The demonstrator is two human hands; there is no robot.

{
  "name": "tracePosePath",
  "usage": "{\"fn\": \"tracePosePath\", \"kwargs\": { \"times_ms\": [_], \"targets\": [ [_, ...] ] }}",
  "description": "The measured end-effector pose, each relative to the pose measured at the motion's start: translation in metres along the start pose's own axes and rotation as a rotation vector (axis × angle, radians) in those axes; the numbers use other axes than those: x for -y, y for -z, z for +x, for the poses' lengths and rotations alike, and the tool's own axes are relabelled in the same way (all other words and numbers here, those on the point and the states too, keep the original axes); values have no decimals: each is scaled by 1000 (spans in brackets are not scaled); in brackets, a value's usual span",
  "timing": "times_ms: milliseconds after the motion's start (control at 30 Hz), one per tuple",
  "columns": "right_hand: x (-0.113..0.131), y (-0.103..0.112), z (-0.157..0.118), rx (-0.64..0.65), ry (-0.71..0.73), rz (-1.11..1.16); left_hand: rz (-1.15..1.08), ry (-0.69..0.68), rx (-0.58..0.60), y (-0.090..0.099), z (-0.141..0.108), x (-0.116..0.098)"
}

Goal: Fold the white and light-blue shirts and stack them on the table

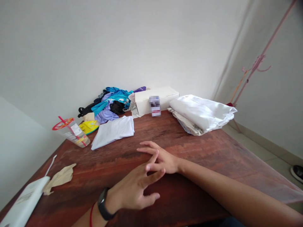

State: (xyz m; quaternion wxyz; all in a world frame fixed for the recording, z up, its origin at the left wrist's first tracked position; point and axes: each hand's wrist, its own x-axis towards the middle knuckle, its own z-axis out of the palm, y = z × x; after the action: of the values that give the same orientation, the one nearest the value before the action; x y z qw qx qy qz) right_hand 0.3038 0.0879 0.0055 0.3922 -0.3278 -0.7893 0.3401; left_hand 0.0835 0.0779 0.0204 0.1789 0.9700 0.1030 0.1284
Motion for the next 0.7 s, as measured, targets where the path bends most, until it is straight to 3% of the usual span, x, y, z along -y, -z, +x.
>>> {"fn": "tracePosePath", "kwargs": {
  "times_ms": [100,200,400,533,700],
  "targets": [
    [7,-13,-2,90,93,16,1,-71,14,-5,-1,-8],
    [14,-21,-3,86,182,58,24,-62,29,-9,-1,-10],
    [35,-18,-5,-2,-35,83,59,-86,-56,-11,-1,-1],
    [41,-16,-6,-17,-53,80,-7,-116,-49,-7,0,-1],
    [28,-16,-5,-88,-46,121,-122,-42,8,2,7,-11]
  ]
}}
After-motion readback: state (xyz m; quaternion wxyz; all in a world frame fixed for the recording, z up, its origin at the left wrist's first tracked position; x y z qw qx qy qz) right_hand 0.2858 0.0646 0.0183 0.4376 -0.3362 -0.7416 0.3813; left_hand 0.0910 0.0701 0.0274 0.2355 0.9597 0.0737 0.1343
